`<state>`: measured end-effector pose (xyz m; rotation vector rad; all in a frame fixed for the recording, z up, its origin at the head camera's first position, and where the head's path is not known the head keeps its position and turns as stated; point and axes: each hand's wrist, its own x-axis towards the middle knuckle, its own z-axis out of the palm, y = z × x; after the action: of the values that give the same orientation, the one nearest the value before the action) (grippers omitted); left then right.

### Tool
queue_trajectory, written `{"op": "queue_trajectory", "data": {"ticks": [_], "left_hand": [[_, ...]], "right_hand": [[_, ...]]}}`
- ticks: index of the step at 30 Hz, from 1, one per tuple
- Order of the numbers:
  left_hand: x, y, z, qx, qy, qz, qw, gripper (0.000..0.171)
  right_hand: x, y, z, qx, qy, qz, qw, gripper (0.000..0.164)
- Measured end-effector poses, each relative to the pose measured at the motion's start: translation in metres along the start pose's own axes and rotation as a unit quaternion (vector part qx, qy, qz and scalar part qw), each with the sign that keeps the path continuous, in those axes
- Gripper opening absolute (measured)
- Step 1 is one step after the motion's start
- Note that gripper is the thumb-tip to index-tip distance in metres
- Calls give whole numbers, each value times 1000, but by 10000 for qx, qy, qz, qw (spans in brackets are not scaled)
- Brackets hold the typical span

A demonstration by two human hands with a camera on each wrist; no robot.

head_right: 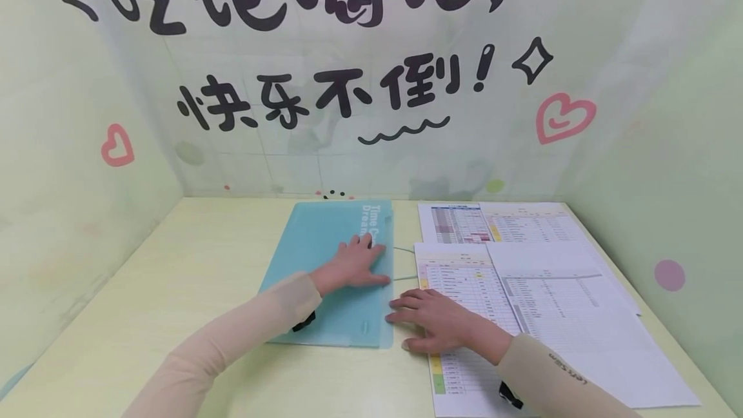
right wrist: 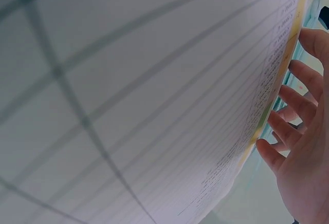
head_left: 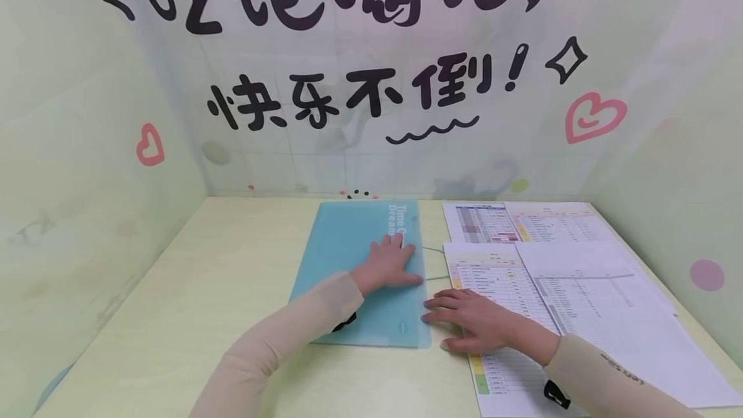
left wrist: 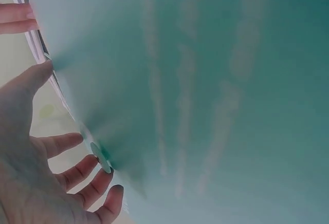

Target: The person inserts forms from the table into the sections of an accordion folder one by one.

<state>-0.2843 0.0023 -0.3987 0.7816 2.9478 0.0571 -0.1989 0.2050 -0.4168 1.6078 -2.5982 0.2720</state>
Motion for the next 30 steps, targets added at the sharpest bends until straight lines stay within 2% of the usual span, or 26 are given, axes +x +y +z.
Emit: {"op": "queue_trajectory", "data": {"ticks": [4,11,23,30], "left_hand": [[2,0,0,-39,128,-59,9999,75],[3,0,-2,-376,352,-255,9983,71],[3,-3,-17,-1285,382,-555,9894,66],[5,-8,-23,-1495,454,-592,9859,64]], "right_hand": [[0,0,1,-27,10,11,10000,43],[0,0,1,0,55,-16,10000,44],[0,0,2,34,-103,127,9999,45],[0,0,1,-30,-63,99,9999,45]]}}
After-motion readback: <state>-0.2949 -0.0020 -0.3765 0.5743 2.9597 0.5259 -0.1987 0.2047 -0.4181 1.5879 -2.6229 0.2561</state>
